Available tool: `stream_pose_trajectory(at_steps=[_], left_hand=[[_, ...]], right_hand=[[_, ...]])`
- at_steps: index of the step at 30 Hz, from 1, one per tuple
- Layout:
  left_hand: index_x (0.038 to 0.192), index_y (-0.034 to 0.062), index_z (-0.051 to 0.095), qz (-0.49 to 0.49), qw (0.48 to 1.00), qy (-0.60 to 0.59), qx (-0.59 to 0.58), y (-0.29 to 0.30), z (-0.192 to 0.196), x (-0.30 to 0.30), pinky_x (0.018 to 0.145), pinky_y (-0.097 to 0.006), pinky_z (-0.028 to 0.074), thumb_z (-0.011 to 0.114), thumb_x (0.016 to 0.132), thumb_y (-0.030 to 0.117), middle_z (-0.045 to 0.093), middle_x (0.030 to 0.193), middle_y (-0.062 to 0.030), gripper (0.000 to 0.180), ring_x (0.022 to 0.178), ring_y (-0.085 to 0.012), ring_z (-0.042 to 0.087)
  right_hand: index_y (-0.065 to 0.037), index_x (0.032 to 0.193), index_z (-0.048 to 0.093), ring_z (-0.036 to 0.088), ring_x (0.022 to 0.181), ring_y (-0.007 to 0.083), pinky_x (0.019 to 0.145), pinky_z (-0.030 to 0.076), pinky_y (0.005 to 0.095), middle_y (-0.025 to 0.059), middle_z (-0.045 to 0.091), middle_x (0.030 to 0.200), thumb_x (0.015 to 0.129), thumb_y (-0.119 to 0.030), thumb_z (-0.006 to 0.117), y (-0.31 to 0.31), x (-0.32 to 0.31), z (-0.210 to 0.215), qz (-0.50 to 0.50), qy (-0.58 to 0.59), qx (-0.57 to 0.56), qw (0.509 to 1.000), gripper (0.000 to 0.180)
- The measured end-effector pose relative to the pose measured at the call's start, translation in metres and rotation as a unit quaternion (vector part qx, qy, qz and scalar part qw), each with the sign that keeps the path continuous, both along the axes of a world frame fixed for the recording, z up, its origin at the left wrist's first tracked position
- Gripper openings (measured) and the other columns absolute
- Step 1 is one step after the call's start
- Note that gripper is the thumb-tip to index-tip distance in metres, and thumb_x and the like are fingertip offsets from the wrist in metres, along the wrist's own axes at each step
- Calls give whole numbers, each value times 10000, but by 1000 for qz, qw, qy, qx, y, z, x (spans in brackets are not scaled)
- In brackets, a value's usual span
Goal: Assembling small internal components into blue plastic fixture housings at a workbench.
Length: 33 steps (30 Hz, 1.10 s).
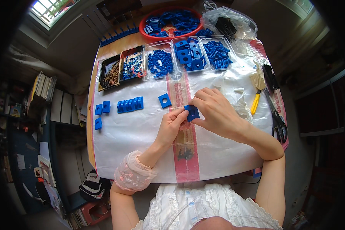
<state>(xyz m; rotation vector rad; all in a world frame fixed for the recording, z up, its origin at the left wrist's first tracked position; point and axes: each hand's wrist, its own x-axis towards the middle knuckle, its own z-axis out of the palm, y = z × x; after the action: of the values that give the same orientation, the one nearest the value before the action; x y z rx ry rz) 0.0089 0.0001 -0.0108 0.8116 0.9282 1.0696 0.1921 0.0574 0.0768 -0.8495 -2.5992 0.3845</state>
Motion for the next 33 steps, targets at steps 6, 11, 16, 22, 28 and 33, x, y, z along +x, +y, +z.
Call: stream_pose_trajectory(at_steps=[6,11,16,22,28,33], left_hand=[[1103,-23,639,19,1000,12,14,-1,-1,2,651,-183,469,506,1011,175,670,895,-37,256,709,-42,573],[1116,-26,642,9,999,30,19,0,0,0,620,-173,449,502,1012,183,703,916,-86,273,692,-39,571],[1112,-17,648,21,999,20,16,-1,11,9,584,-165,441,475,1021,185,726,899,-128,281,662,-36,581],[1176,-30,623,-27,998,34,41,-2,10,5,592,-183,455,477,1021,178,719,922,-118,298,732,-79,646],[1219,-36,602,-50,998,17,45,-4,12,6,601,-184,465,483,1019,163,700,953,-83,307,786,-109,673],[1216,-38,602,-61,996,38,49,-7,15,10,609,-185,471,487,1019,164,697,936,-71,304,785,-102,668]], right_hand=[[-1,1114,587,557,1032,299,899,432,395,134,616,982,691,-213,800,-1,1,2,-5,8,-11,1000,519],[-2,1185,587,579,1045,313,879,450,406,163,639,1072,783,-229,760,11,17,24,-17,78,-68,994,493],[-22,996,673,662,727,214,652,495,308,107,699,821,900,-179,662,15,28,11,-86,165,-219,958,184],[-19,1112,611,602,703,72,584,446,208,30,643,806,956,-179,606,-10,33,-45,-110,265,-430,856,224],[22,1192,529,543,593,62,492,412,202,58,613,764,964,-187,585,-15,33,-64,-37,345,-600,721,314],[8,1178,506,546,603,65,513,416,201,55,615,776,951,-133,593,-18,34,-70,4,387,-577,719,281]])
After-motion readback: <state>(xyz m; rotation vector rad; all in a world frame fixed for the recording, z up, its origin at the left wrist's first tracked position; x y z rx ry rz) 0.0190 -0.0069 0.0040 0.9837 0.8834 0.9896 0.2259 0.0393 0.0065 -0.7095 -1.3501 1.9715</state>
